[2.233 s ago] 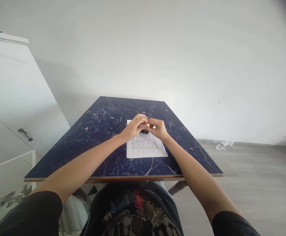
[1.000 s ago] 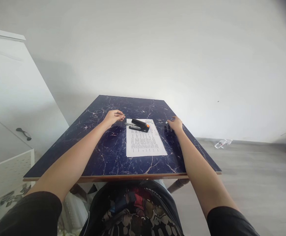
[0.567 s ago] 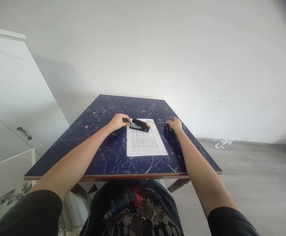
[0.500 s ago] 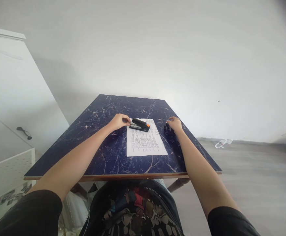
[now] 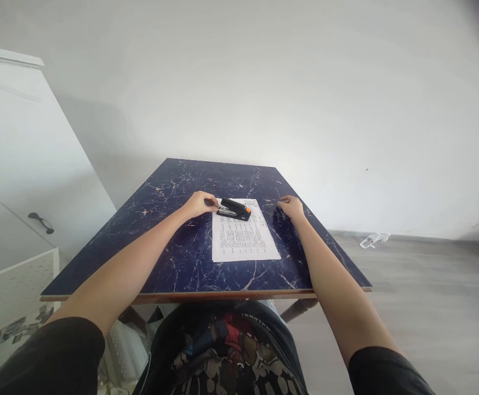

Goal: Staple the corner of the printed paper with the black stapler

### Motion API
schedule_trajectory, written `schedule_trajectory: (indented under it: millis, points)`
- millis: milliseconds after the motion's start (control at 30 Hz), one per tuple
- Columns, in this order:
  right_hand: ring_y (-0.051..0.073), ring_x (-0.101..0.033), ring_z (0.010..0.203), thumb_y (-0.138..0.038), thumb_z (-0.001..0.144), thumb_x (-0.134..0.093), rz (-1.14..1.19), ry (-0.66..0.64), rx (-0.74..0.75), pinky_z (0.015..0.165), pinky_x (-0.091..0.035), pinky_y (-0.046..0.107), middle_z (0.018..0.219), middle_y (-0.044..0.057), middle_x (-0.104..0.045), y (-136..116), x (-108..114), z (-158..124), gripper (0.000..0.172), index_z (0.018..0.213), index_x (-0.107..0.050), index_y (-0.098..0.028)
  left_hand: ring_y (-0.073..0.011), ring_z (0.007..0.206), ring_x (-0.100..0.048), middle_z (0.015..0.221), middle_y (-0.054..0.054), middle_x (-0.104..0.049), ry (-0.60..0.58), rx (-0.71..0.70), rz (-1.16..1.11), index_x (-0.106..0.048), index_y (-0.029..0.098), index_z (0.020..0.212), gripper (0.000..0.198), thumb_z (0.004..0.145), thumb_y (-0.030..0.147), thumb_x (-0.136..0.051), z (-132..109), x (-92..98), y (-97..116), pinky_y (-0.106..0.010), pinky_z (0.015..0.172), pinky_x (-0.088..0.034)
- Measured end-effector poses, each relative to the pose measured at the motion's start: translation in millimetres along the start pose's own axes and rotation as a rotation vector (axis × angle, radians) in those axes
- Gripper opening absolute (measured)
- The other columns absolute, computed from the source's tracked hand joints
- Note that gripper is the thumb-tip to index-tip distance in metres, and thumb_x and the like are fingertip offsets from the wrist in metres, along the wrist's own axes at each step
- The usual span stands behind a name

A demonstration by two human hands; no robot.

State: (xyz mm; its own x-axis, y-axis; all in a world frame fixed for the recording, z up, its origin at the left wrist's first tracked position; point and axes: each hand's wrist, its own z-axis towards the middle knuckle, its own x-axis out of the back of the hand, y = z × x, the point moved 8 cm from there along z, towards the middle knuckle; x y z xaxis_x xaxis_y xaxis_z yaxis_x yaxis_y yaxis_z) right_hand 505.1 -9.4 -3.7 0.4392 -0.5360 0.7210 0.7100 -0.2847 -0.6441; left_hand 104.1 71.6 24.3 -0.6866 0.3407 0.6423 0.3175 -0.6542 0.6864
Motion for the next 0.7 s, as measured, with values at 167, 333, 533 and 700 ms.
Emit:
schedule_trajectory:
  millis: [167,333,533,700]
  points:
    - [0.023,-0.07,0.083,-0.032,0.076,-0.07,0.014,0.0,0.013,0.082,-0.053,0.033,0.087,0.006,-0.076,0.1,-0.6,-0.2,0.029,0.101,-0.079,-0.018,-0.0233,0.086,-0.075,0.093,-0.008,-0.081,-0.01,0.041,-0.011,-0.082,0.021,0.086,0.014,0.074,0.028,-0.085,-1.0,-0.2,0.4,-0.037,0.087,-0.057]
    - [0.024,-0.07,0.082,-0.031,0.074,-0.07,0.027,0.004,0.023,0.081,-0.054,0.034,0.085,0.006,-0.075,-2.6,0.6,-2.4,0.028,0.098,-0.079,-0.018,-0.0254,0.09,-0.076,0.096,-0.008,-0.081,-0.062,0.064,-0.008,-0.083,0.021,0.088,0.015,0.076,0.03,-0.084,-2.6,1.4,0.3,-0.04,0.091,-0.058]
    - [0.025,-0.071,0.087,-0.036,0.079,-0.069,0.062,0.013,0.098,0.088,-0.055,0.038,0.089,0.007,-0.077,-24.6,9.0,-12.3,0.026,0.097,-0.078,-0.019,-0.0272,0.106,-0.075,0.115,-0.012,-0.079,-0.166,0.05,-0.13,-0.076,0.02,0.115,0.044,0.076,0.036,-0.087,-8.8,10.6,-11.1,-0.046,0.1,-0.058]
    - [0.025,-0.073,0.095,-0.048,0.091,-0.066,0.244,-0.184,0.421,0.092,-0.057,0.04,0.102,0.009,-0.079,-88.4,-3.2,-48.8,0.032,0.102,-0.078,-0.021,-0.0279,0.105,-0.076,0.107,-0.013,-0.08,-0.116,0.066,-0.129,-0.075,0.019,0.107,0.035,0.079,0.037,-0.085,-7.9,15.0,-19.0,-0.048,0.103,-0.056]
